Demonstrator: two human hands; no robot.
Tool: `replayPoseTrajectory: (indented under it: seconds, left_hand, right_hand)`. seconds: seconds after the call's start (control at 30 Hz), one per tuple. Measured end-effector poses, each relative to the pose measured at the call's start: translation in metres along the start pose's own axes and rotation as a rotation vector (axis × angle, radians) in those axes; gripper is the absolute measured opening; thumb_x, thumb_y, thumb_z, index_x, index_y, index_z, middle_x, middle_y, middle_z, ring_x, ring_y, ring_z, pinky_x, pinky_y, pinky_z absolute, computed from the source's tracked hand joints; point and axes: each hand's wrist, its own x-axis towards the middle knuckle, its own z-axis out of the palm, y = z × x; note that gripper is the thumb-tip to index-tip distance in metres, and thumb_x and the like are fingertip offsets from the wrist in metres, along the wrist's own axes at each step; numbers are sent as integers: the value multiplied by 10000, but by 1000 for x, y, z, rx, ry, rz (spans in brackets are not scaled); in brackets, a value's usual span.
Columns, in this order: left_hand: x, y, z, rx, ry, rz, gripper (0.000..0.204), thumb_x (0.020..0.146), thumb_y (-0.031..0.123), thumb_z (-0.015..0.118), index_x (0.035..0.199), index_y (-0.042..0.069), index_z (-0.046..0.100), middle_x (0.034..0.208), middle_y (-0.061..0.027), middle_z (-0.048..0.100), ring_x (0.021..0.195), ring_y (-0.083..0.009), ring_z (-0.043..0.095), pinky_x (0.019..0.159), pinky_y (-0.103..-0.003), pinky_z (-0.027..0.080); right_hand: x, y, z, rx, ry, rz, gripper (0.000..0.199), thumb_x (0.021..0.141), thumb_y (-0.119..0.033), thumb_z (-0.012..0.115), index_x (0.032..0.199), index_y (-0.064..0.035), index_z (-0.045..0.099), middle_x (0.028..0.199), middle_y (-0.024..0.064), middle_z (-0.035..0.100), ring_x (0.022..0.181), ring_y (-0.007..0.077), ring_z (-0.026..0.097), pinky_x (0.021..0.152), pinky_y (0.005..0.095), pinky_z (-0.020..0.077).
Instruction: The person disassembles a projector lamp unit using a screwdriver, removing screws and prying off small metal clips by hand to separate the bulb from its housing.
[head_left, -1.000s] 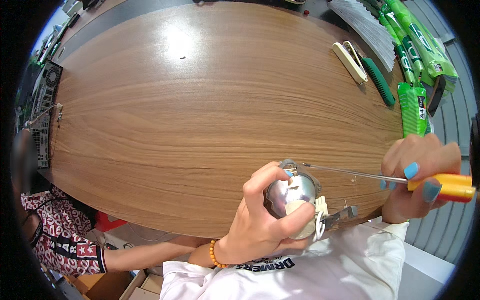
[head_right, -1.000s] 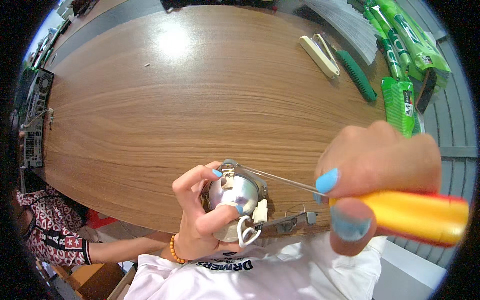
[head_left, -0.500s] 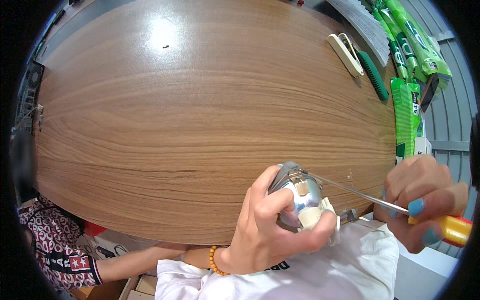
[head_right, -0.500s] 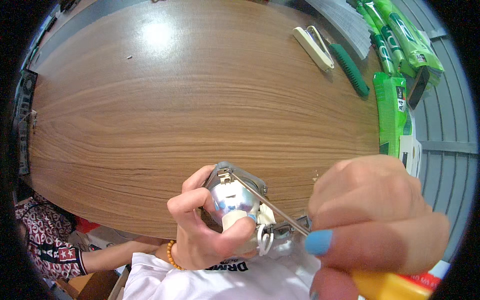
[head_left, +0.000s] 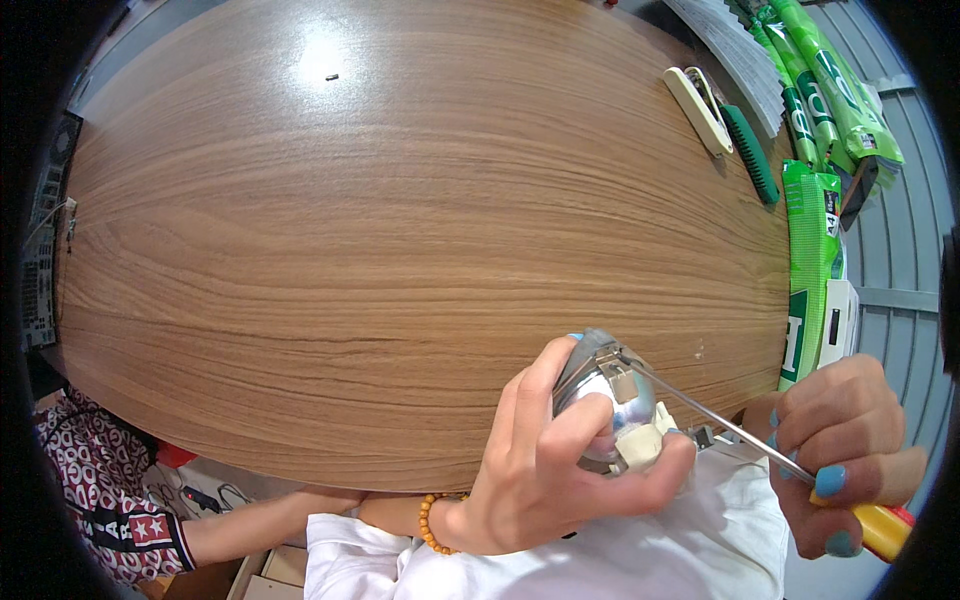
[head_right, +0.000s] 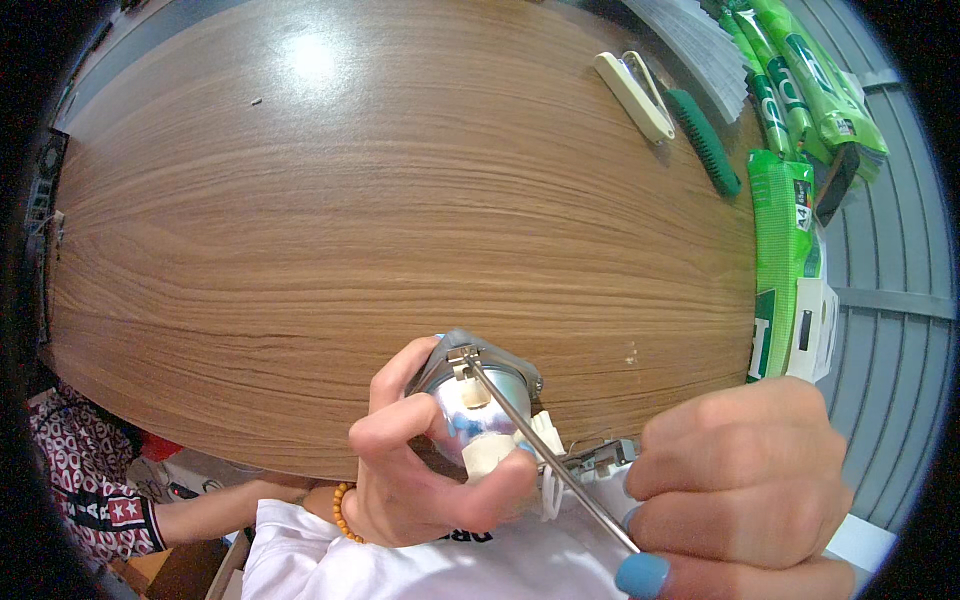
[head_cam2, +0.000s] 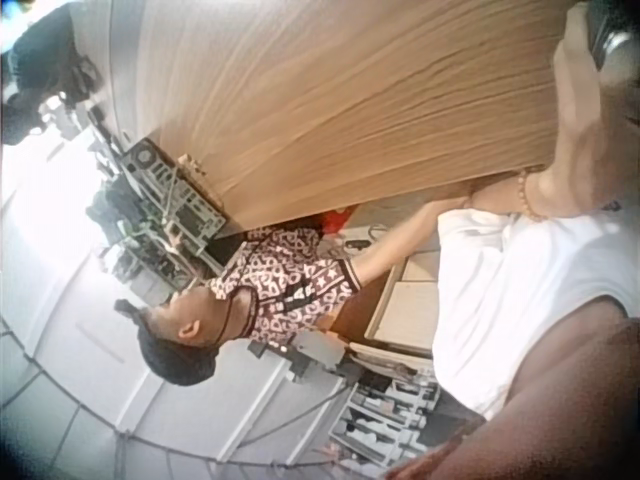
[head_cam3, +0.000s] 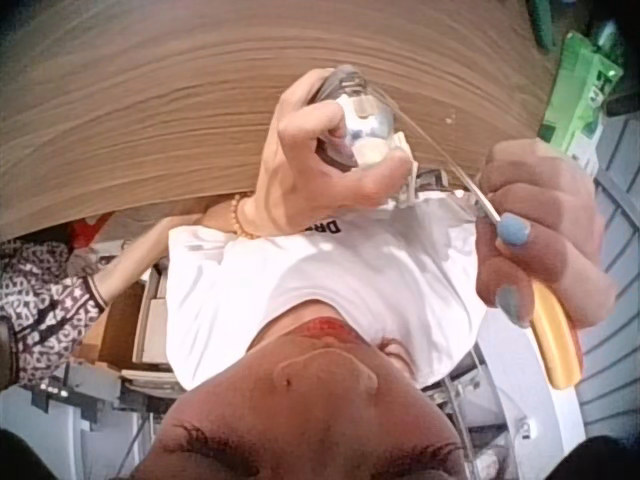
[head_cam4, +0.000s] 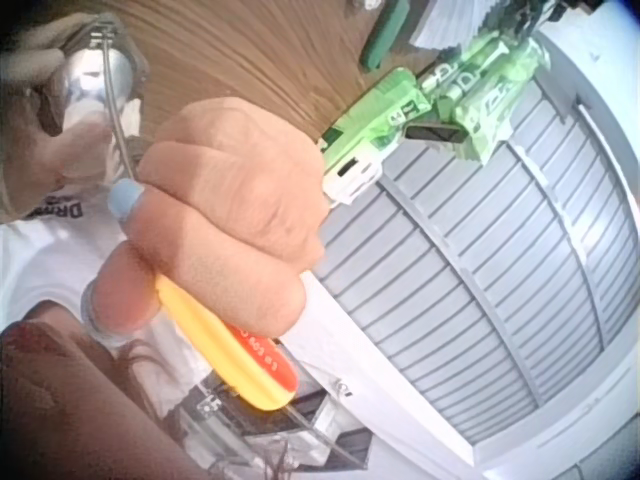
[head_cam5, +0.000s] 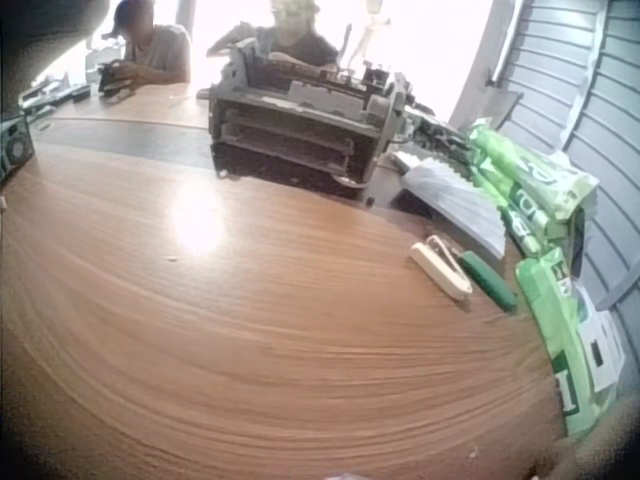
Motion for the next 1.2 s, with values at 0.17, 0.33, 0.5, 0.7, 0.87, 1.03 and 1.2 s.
replayPoseTrajectory:
  seconds: [0.17, 0.33, 0.5, 0.7, 0.87, 1.03, 1.2]
  left_hand:
    - [2, -3, -2, 106, -25, 165, 391, 455, 15, 652, 693, 298, 524, 875, -51, 246, 825, -321, 435, 638, -348, 440]
    - [0, -6, 1, 257, -35, 368, 410, 443, 9, 663, 685, 313, 530, 873, -51, 239, 803, -312, 438, 648, -357, 441]
    - [-3, -7, 5, 335, -24, 460, 430, 430, 4, 673, 678, 328, 537, 872, -50, 232, 781, -302, 442, 658, -366, 443]
    - [-4, -7, 6, 441, -12, 510, 395, 427, 15, 683, 645, 315, 547, 872, -54, 232, 754, -293, 447, 672, -372, 446]
    - [-5, -10, 9, 468, 52, 596, 367, 435, 37, 697, 657, 288, 547, 875, -54, 246, 775, -306, 454, 672, -375, 452]
    - [-5, -8, 10, 341, 37, 498, 384, 441, 91, 729, 749, 105, 500, 860, -69, 338, 817, -324, 470, 652, -355, 452]
    - [-4, -4, 9, 304, -20, 408, 346, 564, 141, 664, 837, 265, 491, 870, -62, 334, 828, -324, 487, 563, -352, 451]
  right_hand:
    - [1, 0, -4, -23, -76, 17, 287, 770, -310, 536, 795, -51, 412, 535, 13, 426, 346, 81, 403, 304, 185, 337]
    - [-4, -3, -4, -38, -62, 1, 307, 770, -330, 543, 813, -58, 407, 558, 14, 436, 349, 80, 404, 318, 184, 357]
    - [-6, -8, -11, -53, -113, -3, 362, 750, -349, 600, 868, -51, 432, 581, 12, 453, 400, 82, 449, 339, 182, 383]
    - [7, -26, -45, 316, -438, 515, 351, 627, -208, 735, 828, -29, 509, 652, 68, 536, 511, 123, 555, 421, 209, 476]
    - [1, -33, -42, 261, -455, 463, 347, 587, -158, 759, 793, -15, 519, 655, 127, 570, 501, 181, 585, 479, 247, 516]
    - [-3, -46, -39, 87, -433, 427, 403, 636, -166, 726, 901, -3, 471, 582, 114, 530, 404, 177, 529, 394, 244, 468]
    - [-3, -37, -36, -8, -441, 241, 404, 647, -171, 718, 916, -26, 454, 576, 85, 516, 385, 146, 505, 363, 212, 432]
